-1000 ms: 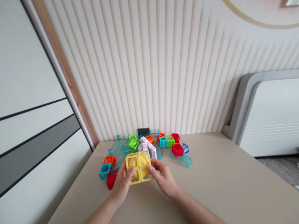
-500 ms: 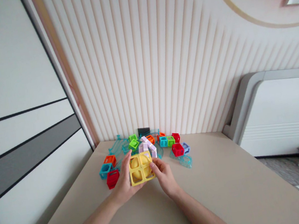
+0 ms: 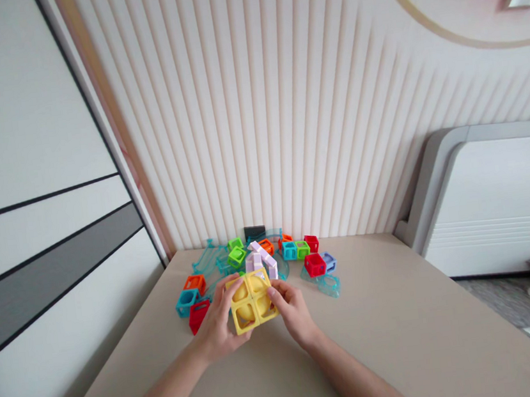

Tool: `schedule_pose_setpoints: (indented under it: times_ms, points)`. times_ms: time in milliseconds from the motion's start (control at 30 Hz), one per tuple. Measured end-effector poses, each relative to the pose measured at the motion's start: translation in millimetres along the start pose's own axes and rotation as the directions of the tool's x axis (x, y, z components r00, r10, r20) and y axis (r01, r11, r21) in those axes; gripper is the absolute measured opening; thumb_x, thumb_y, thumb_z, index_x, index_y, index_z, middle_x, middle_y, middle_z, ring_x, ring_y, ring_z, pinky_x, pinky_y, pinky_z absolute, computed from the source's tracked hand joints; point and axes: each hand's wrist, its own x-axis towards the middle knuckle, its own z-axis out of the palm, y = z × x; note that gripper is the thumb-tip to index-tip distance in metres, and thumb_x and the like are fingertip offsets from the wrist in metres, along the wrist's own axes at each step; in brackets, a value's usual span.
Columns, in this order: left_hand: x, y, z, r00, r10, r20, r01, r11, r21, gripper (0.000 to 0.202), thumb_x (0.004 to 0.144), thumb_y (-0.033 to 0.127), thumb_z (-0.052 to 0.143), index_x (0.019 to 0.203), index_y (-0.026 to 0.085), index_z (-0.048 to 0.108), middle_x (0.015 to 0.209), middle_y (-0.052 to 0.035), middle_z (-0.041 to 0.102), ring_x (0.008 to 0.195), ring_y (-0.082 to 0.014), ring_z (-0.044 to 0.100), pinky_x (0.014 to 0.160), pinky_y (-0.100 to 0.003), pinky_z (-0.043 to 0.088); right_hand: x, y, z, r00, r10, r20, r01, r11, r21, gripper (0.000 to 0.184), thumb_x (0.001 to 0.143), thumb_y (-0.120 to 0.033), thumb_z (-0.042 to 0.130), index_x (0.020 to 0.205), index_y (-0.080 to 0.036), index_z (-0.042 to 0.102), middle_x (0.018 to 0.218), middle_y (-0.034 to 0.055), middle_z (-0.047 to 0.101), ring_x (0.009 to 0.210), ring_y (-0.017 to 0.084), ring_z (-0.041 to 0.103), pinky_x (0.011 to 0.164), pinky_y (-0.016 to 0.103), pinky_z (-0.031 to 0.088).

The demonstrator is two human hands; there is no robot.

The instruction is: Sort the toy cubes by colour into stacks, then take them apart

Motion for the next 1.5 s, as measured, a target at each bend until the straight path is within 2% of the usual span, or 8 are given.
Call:
schedule_pose_setpoints:
  times_ms: [167, 500, 867, 1100, 1200, 1300, 1400, 1500]
  points:
    - [-0.7, 0.5, -1.6, 1.000, 0.009, -0.001, -0.009, 1.000, 0.029, 0.094, 0.071, 0.019, 0.075, 0.149, 0.029, 0.023, 0.142, -0.0154, 0.035, 0.136, -0.0370, 0.038, 0.110, -0.058, 0.040, -2.0, -3.9, 1.5, 0.999, -0.001, 0.047, 0.001, 1.000, -0.004, 0.056, 0.078, -0.066, 0.069, 0.103, -0.015, 0.071, 0.086, 0.0078, 0.075, 0.076, 0.024, 0.069, 0.068, 0.032, 0.052]
    - [-2.7, -0.1, -1.4, 1.000, -0.006, 0.017, 0.005, 1.000, 0.026, 0.091, 0.075, 0.020, 0.073, 0.150, 0.029, 0.023, 0.137, -0.0155, 0.036, 0.132, -0.0366, 0.042, 0.107, -0.057, 0.043, -4.0, -10.9, 3.0, 0.999, 0.003, 0.054, -0.002, 1.000, -0.021, 0.059, 0.076, -0.067, 0.069, 0.105, -0.016, 0.070, 0.089, 0.0079, 0.075, 0.084, 0.027, 0.070, 0.070, 0.035, 0.054]
    - [-2.0, 1.8, -0.7, 1.000, -0.027, 0.010, 0.027, 1.000, -0.004, 0.089, 0.074, 0.019, 0.072, 0.150, 0.027, 0.026, 0.135, -0.0152, 0.038, 0.130, -0.0356, 0.044, 0.107, -0.055, 0.044, -2.1, -5.4, -0.6, 0.997, -0.002, 0.079, 0.003, 1.000, -0.023, 0.058, 0.078, -0.066, 0.069, 0.107, -0.015, 0.069, 0.090, 0.0082, 0.073, 0.079, 0.023, 0.068, 0.069, 0.032, 0.052]
    - [-1.7, 0.4, -1.6, 1.000, 0.030, 0.008, -0.030, 1.000, 0.009, 0.088, 0.077, 0.022, 0.073, 0.150, 0.029, 0.025, 0.137, -0.0153, 0.037, 0.133, -0.0361, 0.041, 0.109, -0.057, 0.042, -7.5, -12.9, 1.6, 0.997, -0.019, 0.076, 0.022, 0.999, -0.035, 0.054, 0.083, -0.063, 0.065, 0.115, -0.020, 0.068, 0.101, 0.0084, 0.073, 0.089, 0.026, 0.067, 0.081, 0.038, 0.053]
    - [-1.6, 1.1, 0.1, 0.998, 0.062, 0.015, -0.062, 0.998, 0.023, 0.090, 0.076, 0.021, 0.073, 0.151, 0.029, 0.023, 0.137, -0.0160, 0.038, 0.133, -0.0369, 0.041, 0.108, -0.057, 0.043, -11.8, -19.7, 5.3, 0.998, -0.039, 0.058, 0.039, 0.999, -0.001, 0.056, 0.083, -0.062, 0.065, 0.125, -0.024, 0.063, 0.115, 0.0090, 0.070, 0.102, 0.029, 0.065, 0.089, 0.040, 0.052]
    - [-2.6, 1.8, 3.5, 0.994, 0.105, 0.020, -0.105, 0.994, 0.035, 0.097, 0.074, 0.021, 0.076, 0.153, 0.028, 0.019, 0.137, -0.0172, 0.040, 0.133, -0.0377, 0.043, 0.107, -0.056, 0.045, -15.2, -24.4, 8.7, 0.996, -0.013, 0.090, 0.006, 0.997, 0.071, 0.064, 0.083, -0.060, 0.066, 0.137, -0.029, 0.052, 0.123, 0.0080, 0.066, 0.104, 0.028, 0.065, 0.089, 0.040, 0.052]
    - [-4.6, 1.0, 6.7, 0.993, 0.118, 0.002, -0.118, 0.992, 0.035, 0.102, 0.073, 0.023, 0.077, 0.154, 0.026, 0.015, 0.138, -0.0183, 0.042, 0.132, -0.0383, 0.045, 0.105, -0.055, 0.047, -15.7, -23.7, 9.3, 0.991, 0.023, 0.131, -0.040, 0.990, 0.132, 0.070, 0.081, -0.055, 0.072, 0.142, -0.032, 0.045, 0.120, 0.0060, 0.066, 0.098, 0.025, 0.067, 0.087, 0.039, 0.053]
    - [-5.9, 0.0, 8.0, 0.995, 0.101, 0.013, -0.101, 0.995, 0.027, 0.103, 0.072, 0.022, 0.078, 0.154, 0.027, 0.016, 0.138, -0.0178, 0.041, 0.132, -0.0380, 0.045, 0.106, -0.055, 0.047, -13.8, -20.6, 7.6, 0.987, 0.062, 0.146, -0.085, 0.984, 0.157, 0.073, 0.078, -0.050, 0.077, 0.140, -0.031, 0.045, 0.112, 0.0044, 0.068, 0.093, 0.023, 0.068, 0.083, 0.036, 0.055]
